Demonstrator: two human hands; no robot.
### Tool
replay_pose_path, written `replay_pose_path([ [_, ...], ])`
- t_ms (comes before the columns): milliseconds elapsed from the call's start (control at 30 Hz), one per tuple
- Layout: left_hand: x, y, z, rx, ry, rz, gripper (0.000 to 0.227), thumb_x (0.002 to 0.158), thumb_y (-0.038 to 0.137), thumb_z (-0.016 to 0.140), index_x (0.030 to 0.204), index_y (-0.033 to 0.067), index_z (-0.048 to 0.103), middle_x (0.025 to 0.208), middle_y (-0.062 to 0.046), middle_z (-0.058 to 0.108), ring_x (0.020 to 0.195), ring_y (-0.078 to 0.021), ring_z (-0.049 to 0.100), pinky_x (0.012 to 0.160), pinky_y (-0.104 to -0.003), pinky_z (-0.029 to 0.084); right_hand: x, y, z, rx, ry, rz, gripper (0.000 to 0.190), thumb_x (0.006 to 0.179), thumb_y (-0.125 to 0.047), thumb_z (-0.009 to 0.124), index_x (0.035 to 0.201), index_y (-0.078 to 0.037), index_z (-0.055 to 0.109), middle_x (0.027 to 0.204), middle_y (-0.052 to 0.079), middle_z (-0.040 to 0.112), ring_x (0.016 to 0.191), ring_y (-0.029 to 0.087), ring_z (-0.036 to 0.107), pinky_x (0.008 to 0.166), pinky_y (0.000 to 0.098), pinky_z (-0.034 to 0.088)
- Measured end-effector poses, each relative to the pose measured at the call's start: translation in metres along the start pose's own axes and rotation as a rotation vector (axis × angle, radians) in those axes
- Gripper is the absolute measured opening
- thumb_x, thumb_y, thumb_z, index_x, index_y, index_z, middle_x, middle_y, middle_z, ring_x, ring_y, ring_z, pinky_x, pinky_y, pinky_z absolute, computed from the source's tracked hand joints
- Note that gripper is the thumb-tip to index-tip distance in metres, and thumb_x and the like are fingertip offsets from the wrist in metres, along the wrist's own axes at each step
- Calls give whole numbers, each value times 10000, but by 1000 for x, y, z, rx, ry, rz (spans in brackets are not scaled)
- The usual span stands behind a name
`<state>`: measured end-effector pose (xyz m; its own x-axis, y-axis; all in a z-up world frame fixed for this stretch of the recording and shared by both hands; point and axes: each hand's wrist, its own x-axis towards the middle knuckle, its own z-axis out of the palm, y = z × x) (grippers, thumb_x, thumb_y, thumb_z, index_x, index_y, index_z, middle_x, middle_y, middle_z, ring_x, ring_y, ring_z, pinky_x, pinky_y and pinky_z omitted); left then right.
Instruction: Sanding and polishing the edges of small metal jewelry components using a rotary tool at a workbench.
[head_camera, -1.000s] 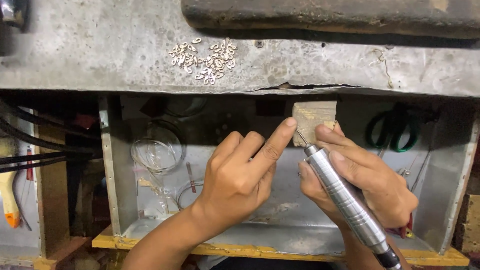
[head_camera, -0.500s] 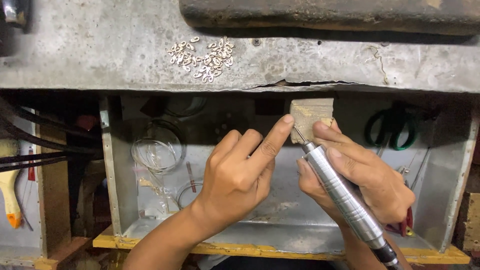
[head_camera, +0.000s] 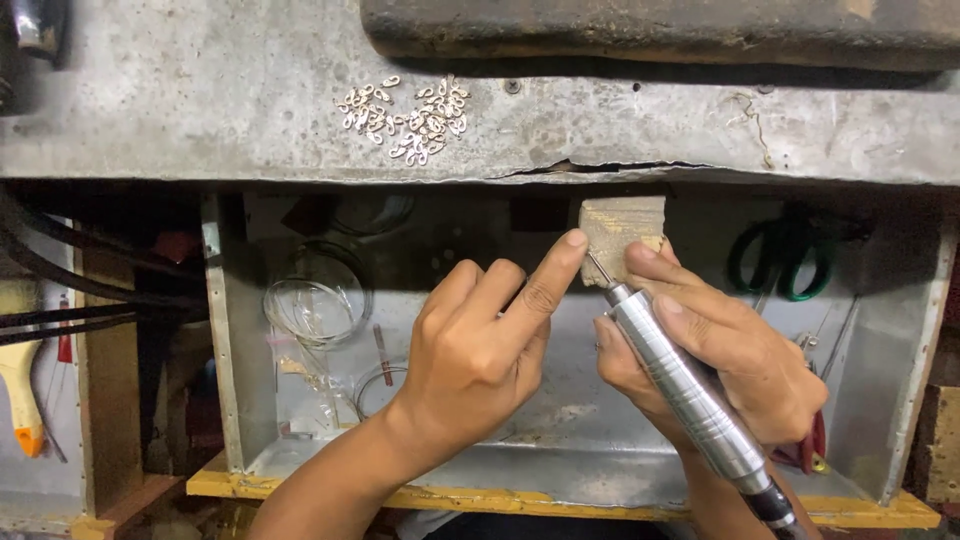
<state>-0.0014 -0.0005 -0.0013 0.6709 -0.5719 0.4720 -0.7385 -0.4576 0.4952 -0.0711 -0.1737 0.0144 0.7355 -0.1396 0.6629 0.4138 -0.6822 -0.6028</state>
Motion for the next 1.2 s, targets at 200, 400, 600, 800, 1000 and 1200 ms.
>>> replay_pose_path([
  [200, -1, 0, 0, -10, -4, -14, 484, 1062, -55, 578, 1516, 109, 537, 797, 5, 427, 699, -212, 318, 638, -337, 387, 2, -2, 2, -6, 12, -5, 410, 814, 71, 914, 1052, 45, 581, 1046, 330, 716, 1052, 409, 778, 997, 424, 673],
  [400, 0, 0, 1, 3, 7, -3, 500, 1045, -77, 567, 1512, 102, 541, 795, 0, 406, 698, -211, 316, 626, -338, 369, -2, 0, 1, -9, 0, 25, 404, 837, 67, 904, 1079, 9, 586, 1050, 280, 726, 1086, 395, 778, 1020, 421, 670],
  [600, 0, 1, 2, 90, 25, 30, 442, 1075, -11, 546, 1502, 103, 556, 791, -9, 423, 695, -223, 330, 615, -362, 360, -6, 2, -1, -11, -24, 40, 438, 870, 56, 903, 1163, -20, 586, 1116, 242, 725, 1143, 382, 773, 1069, 426, 669],
  [800, 0, 1, 1, 75, 23, 30, 491, 1039, -61, 546, 1506, 91, 548, 787, -10, 428, 688, -223, 323, 616, -354, 360, -13, 15, -9, 19, -116, 6, 527, 902, 67, 871, 1271, -47, 512, 1186, 255, 698, 1229, 402, 737, 1142, 461, 634],
  [1000, 3, 6, -3, -23, 3, -30, 530, 1014, -115, 596, 1502, 85, 549, 789, -8, 412, 674, -207, 324, 626, -333, 384, -17, 25, 0, 234, 77, -9, 456, 858, 2, 830, 1184, -10, 512, 1057, 277, 661, 992, 368, 778, 1015, 493, 721],
  [1200, 8, 8, -29, -171, 40, -131, 548, 1034, -92, 604, 1538, 87, 483, 799, -40, 486, 714, -210, 470, 697, -384, 448, -29, 35, -3, 438, 123, 34, 400, 845, 40, 762, 1160, 3, 518, 1080, 237, 656, 1028, 335, 760, 1063, 555, 709],
])
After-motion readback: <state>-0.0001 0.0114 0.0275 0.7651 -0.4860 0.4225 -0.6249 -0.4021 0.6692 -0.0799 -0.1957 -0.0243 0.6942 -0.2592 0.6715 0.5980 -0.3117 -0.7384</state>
